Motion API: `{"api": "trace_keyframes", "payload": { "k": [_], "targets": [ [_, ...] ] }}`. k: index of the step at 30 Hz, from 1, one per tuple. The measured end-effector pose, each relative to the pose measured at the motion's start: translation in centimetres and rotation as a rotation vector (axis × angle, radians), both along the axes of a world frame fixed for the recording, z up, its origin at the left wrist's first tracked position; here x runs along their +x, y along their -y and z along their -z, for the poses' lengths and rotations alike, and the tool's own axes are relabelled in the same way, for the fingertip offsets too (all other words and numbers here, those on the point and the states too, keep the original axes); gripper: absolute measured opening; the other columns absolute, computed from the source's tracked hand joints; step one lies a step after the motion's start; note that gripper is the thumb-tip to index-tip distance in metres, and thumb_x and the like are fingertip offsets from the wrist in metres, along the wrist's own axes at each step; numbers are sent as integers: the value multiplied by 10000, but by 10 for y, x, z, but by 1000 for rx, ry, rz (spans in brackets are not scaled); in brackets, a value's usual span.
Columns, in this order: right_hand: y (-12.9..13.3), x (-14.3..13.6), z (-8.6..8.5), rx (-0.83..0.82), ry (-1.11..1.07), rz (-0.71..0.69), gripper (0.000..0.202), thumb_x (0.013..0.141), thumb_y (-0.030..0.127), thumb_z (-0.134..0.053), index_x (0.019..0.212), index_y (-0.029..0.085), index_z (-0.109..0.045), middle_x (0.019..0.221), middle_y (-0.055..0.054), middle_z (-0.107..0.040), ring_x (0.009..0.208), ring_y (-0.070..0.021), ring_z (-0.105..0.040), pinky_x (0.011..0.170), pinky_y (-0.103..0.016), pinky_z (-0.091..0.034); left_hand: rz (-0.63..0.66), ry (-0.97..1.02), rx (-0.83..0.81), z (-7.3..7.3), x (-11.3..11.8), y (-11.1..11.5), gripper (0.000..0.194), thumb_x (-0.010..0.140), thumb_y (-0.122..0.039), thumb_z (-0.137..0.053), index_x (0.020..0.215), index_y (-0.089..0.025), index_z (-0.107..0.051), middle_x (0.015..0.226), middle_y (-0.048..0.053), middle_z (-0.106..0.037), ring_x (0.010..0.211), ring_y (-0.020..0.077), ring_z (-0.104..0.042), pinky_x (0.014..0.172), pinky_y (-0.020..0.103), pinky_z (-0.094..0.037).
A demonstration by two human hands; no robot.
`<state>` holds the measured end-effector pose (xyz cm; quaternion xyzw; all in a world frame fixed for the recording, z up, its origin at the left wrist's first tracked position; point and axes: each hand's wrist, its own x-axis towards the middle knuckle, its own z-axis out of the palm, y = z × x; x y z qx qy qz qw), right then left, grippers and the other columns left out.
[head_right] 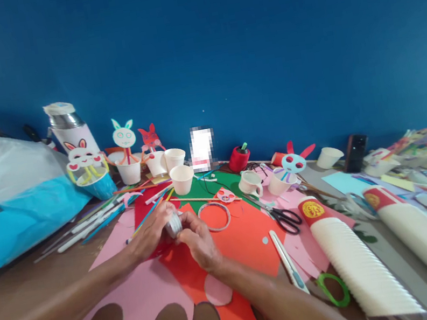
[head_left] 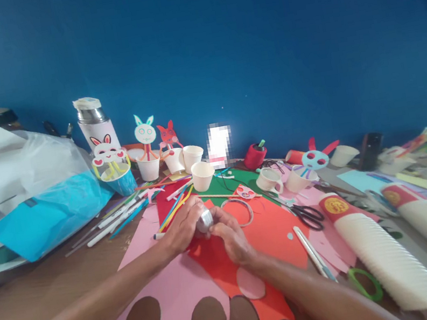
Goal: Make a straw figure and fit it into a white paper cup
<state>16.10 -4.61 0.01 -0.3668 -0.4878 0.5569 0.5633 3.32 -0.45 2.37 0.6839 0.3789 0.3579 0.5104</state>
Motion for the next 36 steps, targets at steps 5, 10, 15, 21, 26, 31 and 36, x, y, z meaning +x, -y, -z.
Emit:
{"api": "trace_keyframes", "payload": {
  "k": [5, 10, 15, 21, 26, 31, 36],
  "targets": [
    [-2, 1, 1, -51, -61, 65, 175, 684, 163, -509, 855, 196, -529, 674, 19, -574, 622, -131, -520, 630, -260, -404, -63, -5, 54, -5, -2, 0, 257, 882, -400, -268, 800, -213, -425, 686, -18, -455, 616, 132, -454, 569, 263, -410],
    [-3, 3, 3, -68, 97, 221, 120, 771, 283, -535, 707, 182, -547, 578, 26, -531, 565, -113, -483, 586, -243, -389, -217, -135, 293, -5, -8, -3, 198, 881, -352, -290, 904, -208, -424, 738, 0, -492, 664, 156, -479, 637, 305, -414],
    [-2, 1, 4, -26, 224, 183, 172, 776, 307, -535, 761, 172, -640, 600, 7, -562, 596, -129, -515, 599, -257, -413, -228, -314, 567, -1, -12, -6, 146, 870, -281, -313, 922, -198, -422, 930, 71, -501, 813, 195, -517, 728, 364, -425],
    [-3, 1, -4, -37, 281, 192, 153, 755, 273, -542, 700, 173, -644, 588, 8, -568, 591, -131, -527, 595, -256, -428, -166, -449, 783, 2, -16, -9, 159, 856, -255, -364, 996, -198, -412, 1030, 113, -496, 911, 226, -528, 733, 365, -444],
    [-5, 3, -7, -56, 304, 189, 156, 737, 271, -544, 646, 178, -630, 567, 16, -563, 566, -123, -511, 569, -245, -422, -149, -499, 852, 4, -17, -10, 225, 834, -279, -393, 1024, -174, -454, 1072, 119, -508, 937, 235, -529, 733, 364, -452],
    [-7, 5, -7, -63, 358, 199, 146, 708, 238, -551, 588, 171, -599, 550, 19, -555, 547, -113, -487, 540, -230, -397, -129, -509, 885, 10, -17, -12, 243, 827, -274, -413, 1046, -184, -467, 1067, 116, -522, 967, 242, -524, 745, 362, -455],
    [-9, 5, -6, -72, 416, 260, 151, 682, 211, -527, 535, 174, -527, 512, 32, -506, 512, -104, -443, 513, -229, -355, -113, -512, 938, 15, -16, -12, 248, 835, -285, -410, 1048, -175, -469, 1080, 125, -514, 1019, 251, -498, 796, 370, -439]
  ]
}}
